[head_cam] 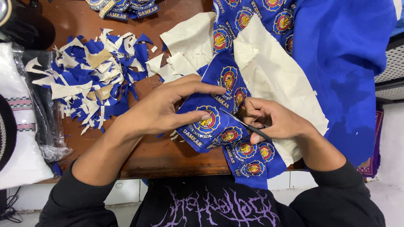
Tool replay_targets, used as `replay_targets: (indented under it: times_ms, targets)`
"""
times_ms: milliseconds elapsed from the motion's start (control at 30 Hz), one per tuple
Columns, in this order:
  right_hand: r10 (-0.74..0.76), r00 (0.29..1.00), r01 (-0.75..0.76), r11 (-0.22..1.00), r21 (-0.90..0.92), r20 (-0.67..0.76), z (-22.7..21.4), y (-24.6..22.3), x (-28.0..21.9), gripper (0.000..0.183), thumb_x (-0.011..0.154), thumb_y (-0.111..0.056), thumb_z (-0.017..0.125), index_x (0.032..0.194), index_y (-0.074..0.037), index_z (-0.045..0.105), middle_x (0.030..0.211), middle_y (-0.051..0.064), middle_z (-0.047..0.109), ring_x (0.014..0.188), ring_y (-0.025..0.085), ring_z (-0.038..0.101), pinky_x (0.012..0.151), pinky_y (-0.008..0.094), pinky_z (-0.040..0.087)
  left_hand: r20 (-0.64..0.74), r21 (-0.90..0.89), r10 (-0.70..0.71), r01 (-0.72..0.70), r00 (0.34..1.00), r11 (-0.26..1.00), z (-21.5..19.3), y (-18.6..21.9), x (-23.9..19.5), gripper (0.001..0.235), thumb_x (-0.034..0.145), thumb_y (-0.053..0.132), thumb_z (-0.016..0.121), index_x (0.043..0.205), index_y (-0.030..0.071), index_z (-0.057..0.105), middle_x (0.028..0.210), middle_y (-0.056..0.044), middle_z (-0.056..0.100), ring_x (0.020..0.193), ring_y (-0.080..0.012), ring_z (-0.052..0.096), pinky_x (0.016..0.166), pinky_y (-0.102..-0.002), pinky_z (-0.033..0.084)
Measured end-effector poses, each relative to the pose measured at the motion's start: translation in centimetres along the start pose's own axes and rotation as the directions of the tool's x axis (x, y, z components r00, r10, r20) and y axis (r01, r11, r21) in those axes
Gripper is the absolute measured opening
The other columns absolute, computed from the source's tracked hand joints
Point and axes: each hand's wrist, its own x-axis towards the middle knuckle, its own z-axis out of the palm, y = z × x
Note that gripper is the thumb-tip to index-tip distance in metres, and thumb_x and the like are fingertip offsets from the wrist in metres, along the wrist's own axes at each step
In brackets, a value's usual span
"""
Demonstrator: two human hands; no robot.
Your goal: Cutting out embroidered patches from a fabric sheet using scissors
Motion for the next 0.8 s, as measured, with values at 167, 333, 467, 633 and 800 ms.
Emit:
replay_targets:
  times_ms: [167,333,467,633,800]
  targets:
    - [-0.020,1.000,0.020,0.999,0.033,-0.005,0.5,0.0,0.7,0.063,0.077,-0.036,0.088,0.084,-0.018,0.028,0.077,-0.003,0.029,0.070,0.011,0.026,0.060,0.024,0.024,0.022,-0.004,0.042,-0.042,0.999,0.999,0.0,0.2,0.1,0.045,0.101,0.031,0.062,0.142,0.014,0.056,0.111,-0.005,0.057,0.105,-0.0169,0.058,0.096,-0.026,0.043]
    - [-0.013,1.000,0.013,0.991,0.130,0.004,0.0,0.8,0.5,0.062,0.081,-0.010,0.086,0.084,-0.018,0.025,0.074,-0.005,0.024,0.066,0.008,0.020,0.054,0.022,0.022,-0.011,-0.001,0.017,-0.017,1.000,1.000,0.0,0.0,0.1,0.046,0.100,0.030,0.064,0.142,0.015,0.055,0.117,-0.006,0.060,0.111,-0.0181,0.060,0.100,-0.027,0.043]
    - [-0.001,1.000,0.002,0.995,0.100,-0.012,0.4,0.1,0.7,0.064,0.078,-0.028,0.089,0.085,-0.019,0.026,0.080,-0.005,0.025,0.070,0.010,0.023,0.060,0.024,0.021,-0.006,-0.037,0.024,-0.024,1.000,0.999,0.2,-0.1,0.1,0.046,0.100,0.029,0.064,0.142,0.015,0.054,0.122,-0.007,0.059,0.118,-0.0188,0.060,0.105,-0.029,0.044]
    - [-0.011,1.000,0.010,0.995,0.098,0.008,0.1,0.9,1.2,0.058,0.082,-0.009,0.081,0.085,-0.017,0.024,0.077,-0.004,0.025,0.069,0.009,0.024,0.058,0.021,0.029,-0.010,-0.028,0.022,-0.022,1.000,0.999,0.2,-0.2,0.0,0.047,0.099,0.030,0.065,0.142,0.015,0.055,0.119,-0.006,0.060,0.112,-0.0172,0.060,0.100,-0.027,0.043]
    - [-0.010,1.000,0.010,0.998,0.062,0.007,0.3,0.4,1.4,0.062,0.082,-0.018,0.086,0.086,-0.019,0.024,0.076,-0.005,0.023,0.070,0.008,0.019,0.058,0.023,0.019,-0.007,-0.027,0.018,-0.019,1.000,0.999,0.5,-0.3,0.0,0.048,0.099,0.033,0.064,0.142,0.015,0.055,0.115,-0.005,0.059,0.109,-0.0164,0.060,0.097,-0.026,0.043]
